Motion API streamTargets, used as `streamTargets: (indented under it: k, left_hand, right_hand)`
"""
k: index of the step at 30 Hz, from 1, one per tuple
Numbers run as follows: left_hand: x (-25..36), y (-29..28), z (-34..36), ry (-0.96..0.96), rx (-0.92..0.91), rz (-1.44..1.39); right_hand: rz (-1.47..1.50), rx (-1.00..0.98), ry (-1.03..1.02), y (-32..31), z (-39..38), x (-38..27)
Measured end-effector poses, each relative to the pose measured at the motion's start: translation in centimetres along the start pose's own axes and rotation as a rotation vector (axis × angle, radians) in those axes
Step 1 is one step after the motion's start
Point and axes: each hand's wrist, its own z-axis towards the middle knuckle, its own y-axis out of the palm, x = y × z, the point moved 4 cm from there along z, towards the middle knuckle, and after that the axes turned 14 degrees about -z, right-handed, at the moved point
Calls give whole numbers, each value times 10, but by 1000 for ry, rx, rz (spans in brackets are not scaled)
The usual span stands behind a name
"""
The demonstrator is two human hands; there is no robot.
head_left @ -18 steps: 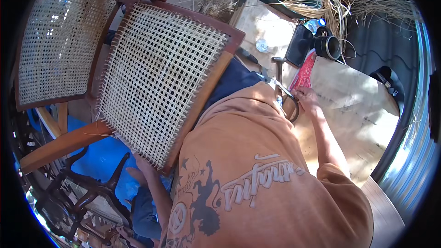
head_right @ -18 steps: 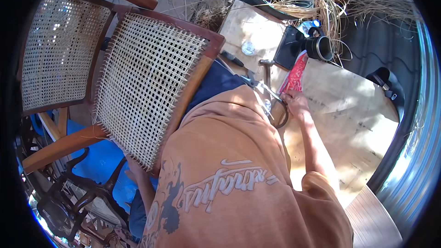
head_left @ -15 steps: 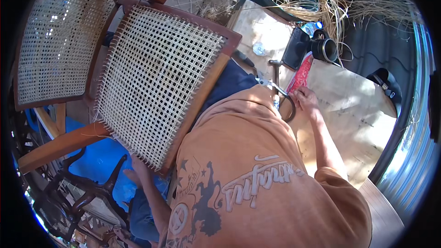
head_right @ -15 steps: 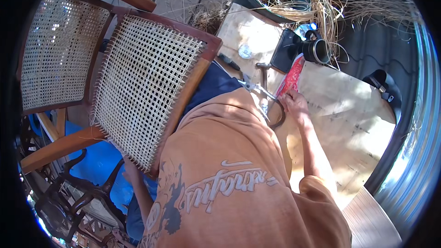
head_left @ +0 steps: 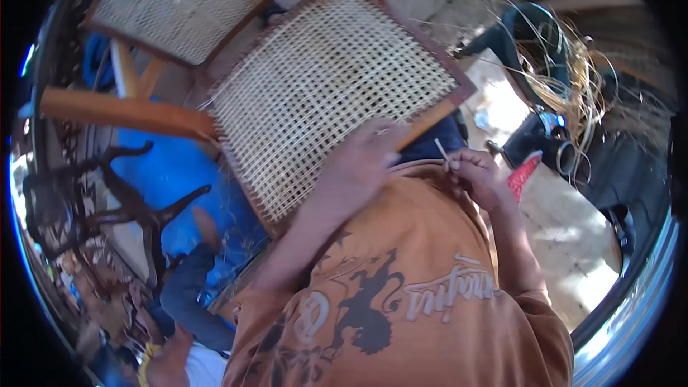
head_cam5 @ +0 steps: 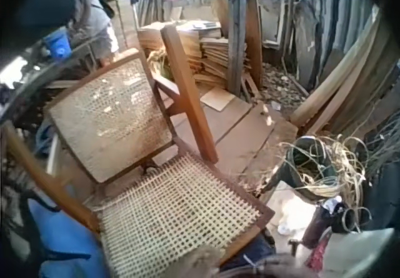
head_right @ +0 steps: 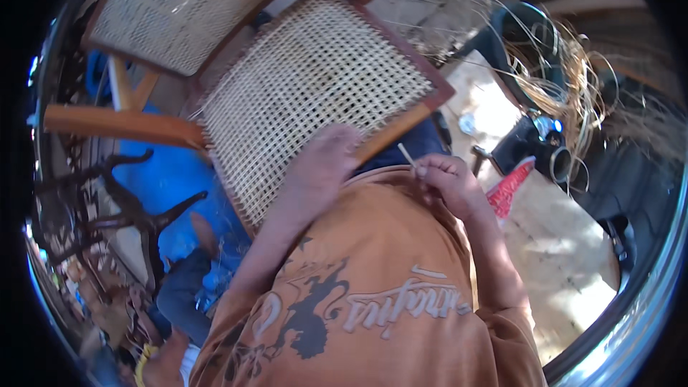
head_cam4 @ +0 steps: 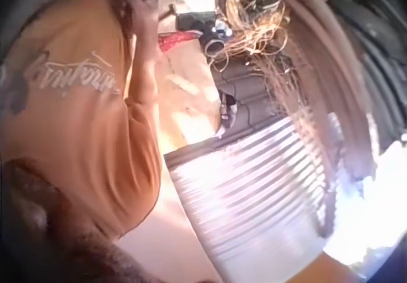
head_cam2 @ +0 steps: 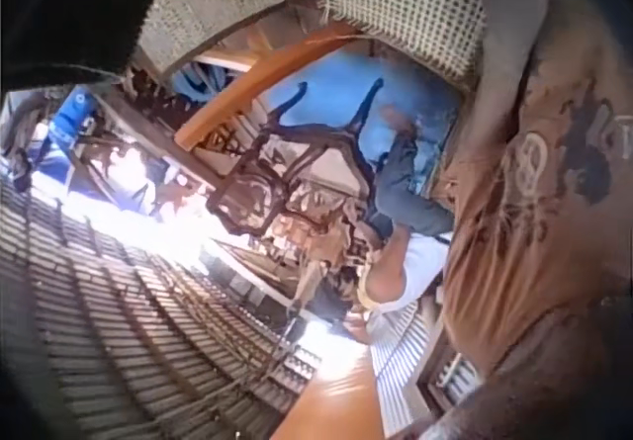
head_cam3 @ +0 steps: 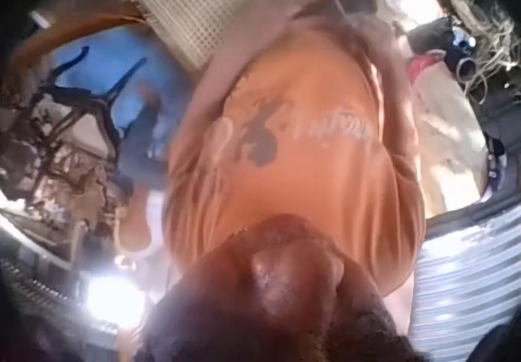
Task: Weaving a cane seat into a wooden chair frame.
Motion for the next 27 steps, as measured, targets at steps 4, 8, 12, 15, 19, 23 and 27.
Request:
streamTargets:
  k: [4,8,12,15,19,23,27]
  left_hand:
    - [9,4,13,70,22,-6]
    - [-3,4,5,77,80,106]
    - [-8,9,2,61,118,133]
    - [-7,12,3,49,128,169]
    - [6,25,6,93,140,247]
    - [3,27,7,-146,192,104]
    - [-33,28,2,-730,11,-578]
  right_hand:
    - [-9,-279,31,26,21,-21]
    - [-694,15,-260,34,30,-33]
    - [-886,202,-551,40,31,-37]
    - [-946,292,-576,42,32,-37]
    - [-1102,534,-683,52,41,-43]
    - [-967,562,-841,54,51,-43]
    - [-862,437,-931,44,48,-33]
